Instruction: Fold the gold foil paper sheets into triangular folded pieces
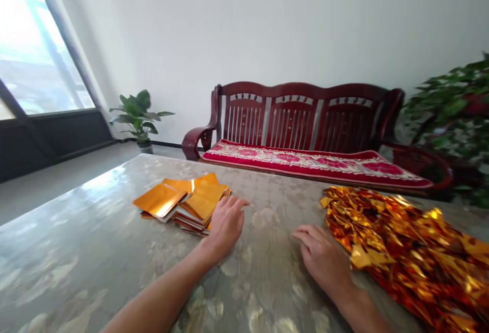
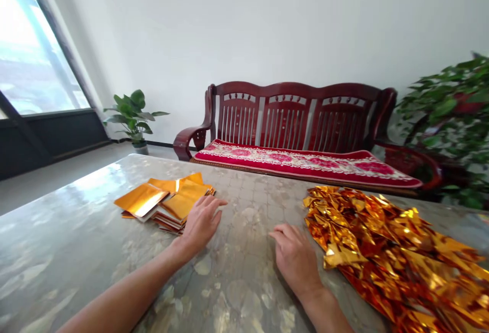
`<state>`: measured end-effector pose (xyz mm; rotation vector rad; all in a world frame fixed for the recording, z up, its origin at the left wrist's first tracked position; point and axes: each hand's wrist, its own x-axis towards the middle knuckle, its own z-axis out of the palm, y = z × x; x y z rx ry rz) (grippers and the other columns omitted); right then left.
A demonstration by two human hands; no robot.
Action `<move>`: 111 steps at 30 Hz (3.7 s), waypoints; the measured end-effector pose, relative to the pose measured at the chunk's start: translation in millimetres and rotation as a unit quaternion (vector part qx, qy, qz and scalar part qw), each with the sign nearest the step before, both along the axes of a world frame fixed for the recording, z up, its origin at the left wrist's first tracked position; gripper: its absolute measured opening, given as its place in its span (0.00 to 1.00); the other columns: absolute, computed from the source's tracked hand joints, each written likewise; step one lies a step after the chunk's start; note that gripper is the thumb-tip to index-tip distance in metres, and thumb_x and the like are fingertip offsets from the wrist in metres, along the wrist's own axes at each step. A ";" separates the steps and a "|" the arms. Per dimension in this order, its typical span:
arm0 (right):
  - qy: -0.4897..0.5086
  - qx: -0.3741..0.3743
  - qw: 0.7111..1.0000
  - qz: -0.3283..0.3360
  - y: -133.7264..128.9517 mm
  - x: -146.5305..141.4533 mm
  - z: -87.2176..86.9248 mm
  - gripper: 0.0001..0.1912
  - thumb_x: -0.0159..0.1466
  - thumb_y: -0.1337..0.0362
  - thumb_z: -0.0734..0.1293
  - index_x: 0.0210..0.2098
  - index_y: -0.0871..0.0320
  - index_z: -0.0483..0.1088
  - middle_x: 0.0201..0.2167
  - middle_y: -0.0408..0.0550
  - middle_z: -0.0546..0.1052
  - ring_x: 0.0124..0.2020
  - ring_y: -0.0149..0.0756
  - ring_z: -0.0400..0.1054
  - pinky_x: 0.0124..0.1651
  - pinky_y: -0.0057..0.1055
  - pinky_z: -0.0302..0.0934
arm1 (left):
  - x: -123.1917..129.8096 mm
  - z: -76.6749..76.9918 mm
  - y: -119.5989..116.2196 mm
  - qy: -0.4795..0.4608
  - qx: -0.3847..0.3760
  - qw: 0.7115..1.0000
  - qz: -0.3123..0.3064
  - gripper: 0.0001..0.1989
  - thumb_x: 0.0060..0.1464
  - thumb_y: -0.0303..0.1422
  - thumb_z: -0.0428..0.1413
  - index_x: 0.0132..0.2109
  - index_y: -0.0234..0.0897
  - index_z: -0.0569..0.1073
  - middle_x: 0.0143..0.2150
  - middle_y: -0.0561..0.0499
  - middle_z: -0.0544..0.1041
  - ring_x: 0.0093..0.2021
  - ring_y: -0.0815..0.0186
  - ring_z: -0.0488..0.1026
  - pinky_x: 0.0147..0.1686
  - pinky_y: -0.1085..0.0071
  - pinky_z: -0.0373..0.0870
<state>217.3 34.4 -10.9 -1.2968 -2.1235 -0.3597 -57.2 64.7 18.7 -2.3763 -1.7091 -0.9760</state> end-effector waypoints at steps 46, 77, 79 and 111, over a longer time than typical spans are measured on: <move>0.240 -0.274 0.931 -0.007 2.2 -12.0 -8.9 0.22 0.66 0.51 0.61 0.52 0.54 0.75 0.42 0.51 0.82 0.42 0.44 0.77 0.45 0.38 0.69 | 32.4 -17.0 -29.8 0.070 -0.103 0.988 -0.093 0.08 0.65 0.35 0.50 0.38 0.40 0.71 0.37 0.50 0.75 0.39 0.65 0.72 0.38 0.71 0.63; -0.028 -0.089 0.990 0.106 -11.3 -12.8 -1.5 0.11 0.69 0.69 0.61 0.36 0.54 0.74 0.31 0.45 0.75 0.36 0.34 0.69 0.39 0.29 0.59 | 19.2 -37.9 -20.5 0.026 -0.099 0.981 -0.165 0.21 0.58 0.26 0.55 0.56 0.48 0.71 0.58 0.50 0.70 0.54 0.62 0.71 0.53 0.68 0.69; -0.021 -0.106 0.988 0.106 -11.4 -12.4 -1.9 0.11 0.68 0.70 0.61 0.35 0.54 0.74 0.32 0.45 0.75 0.38 0.34 0.69 0.40 0.29 0.58 | 19.6 -36.8 -19.8 0.040 -0.104 0.978 -0.176 0.14 0.61 0.28 0.54 0.52 0.47 0.75 0.52 0.51 0.73 0.51 0.63 0.72 0.51 0.70 0.69; -0.072 -0.184 0.979 -0.047 -2.3 -16.3 -1.7 0.15 0.70 0.57 0.62 0.28 0.55 0.68 0.30 0.44 0.75 0.35 0.36 0.69 0.35 0.31 0.50 | 21.5 -22.2 -16.4 -0.034 -0.199 0.977 -0.068 0.11 0.58 0.37 0.58 0.29 0.38 0.76 0.33 0.52 0.76 0.38 0.65 0.72 0.37 0.72 0.60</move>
